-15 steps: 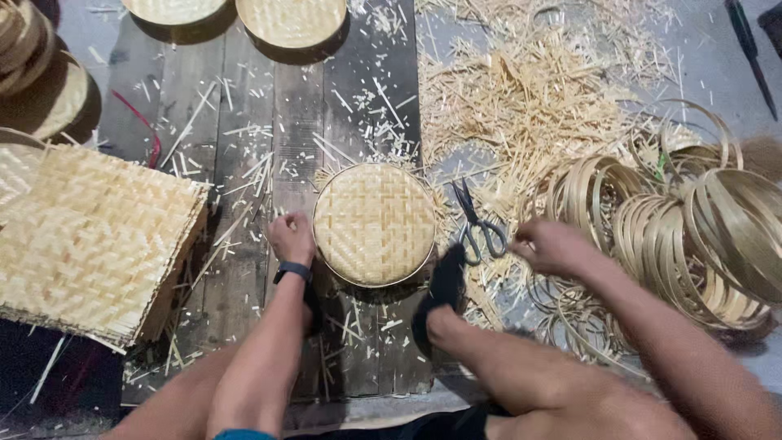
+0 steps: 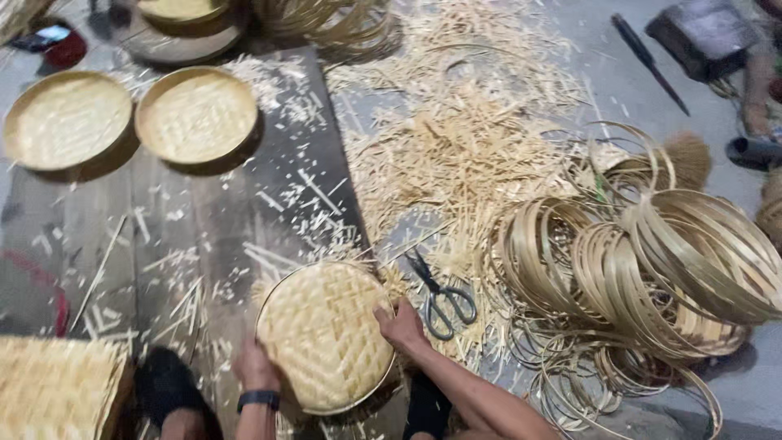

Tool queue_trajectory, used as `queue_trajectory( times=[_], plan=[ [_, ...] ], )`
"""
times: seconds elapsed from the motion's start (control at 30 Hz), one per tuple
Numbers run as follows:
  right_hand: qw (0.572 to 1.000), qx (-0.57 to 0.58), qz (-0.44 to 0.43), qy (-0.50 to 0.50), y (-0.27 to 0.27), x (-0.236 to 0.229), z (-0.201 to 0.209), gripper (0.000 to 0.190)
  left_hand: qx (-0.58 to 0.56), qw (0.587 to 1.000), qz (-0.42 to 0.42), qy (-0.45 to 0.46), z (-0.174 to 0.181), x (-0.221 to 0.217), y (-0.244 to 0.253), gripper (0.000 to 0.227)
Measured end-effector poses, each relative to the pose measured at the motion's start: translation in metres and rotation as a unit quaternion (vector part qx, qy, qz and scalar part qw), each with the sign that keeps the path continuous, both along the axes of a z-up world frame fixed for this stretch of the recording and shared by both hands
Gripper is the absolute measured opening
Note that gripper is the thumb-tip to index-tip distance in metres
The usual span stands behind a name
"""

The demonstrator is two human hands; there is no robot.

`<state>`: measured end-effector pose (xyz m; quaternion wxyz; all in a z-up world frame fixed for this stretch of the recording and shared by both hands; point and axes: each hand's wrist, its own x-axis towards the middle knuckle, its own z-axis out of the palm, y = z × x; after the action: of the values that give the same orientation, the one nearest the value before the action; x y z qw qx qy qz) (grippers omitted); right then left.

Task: The person places a woven mat over a circular wooden mold, then uses shears to trim the excess material around the edge. They flip the mold to reveal the finished basket base, then repeat the process with a new mat.

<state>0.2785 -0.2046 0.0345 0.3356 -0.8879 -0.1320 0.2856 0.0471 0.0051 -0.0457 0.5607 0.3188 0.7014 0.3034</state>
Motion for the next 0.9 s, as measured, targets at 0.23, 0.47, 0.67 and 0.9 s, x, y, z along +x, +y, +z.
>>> queue_trajectory(
  times=[0.23,0.47,0.67,0.9],
  plan=[
    [0.932,0.351,-0.089,0.024,-0.007,0.042,0.058,0.045,0.073,0.942,0.036,-0.324,-0.011,-0.018,0.036,0.041],
    [0.866,0.389,-0.071,0.307,-0.021,0.035,0.013,0.043,-0.158,0.924,-0.096,-0.334,-0.018,-0.033,0.022,0.057],
    [0.976,0.105,0.082,-0.174,-0.013,0.016,0.017,0.058,0.273,0.864,-0.281,0.317,0.033,0.003,-0.042,0.057],
    [0.857,0.072,0.316,-0.401,0.033,-0.031,0.031,0.101,0.370,0.797,-0.418,0.228,0.093,0.050,-0.086,0.097]
  ],
)
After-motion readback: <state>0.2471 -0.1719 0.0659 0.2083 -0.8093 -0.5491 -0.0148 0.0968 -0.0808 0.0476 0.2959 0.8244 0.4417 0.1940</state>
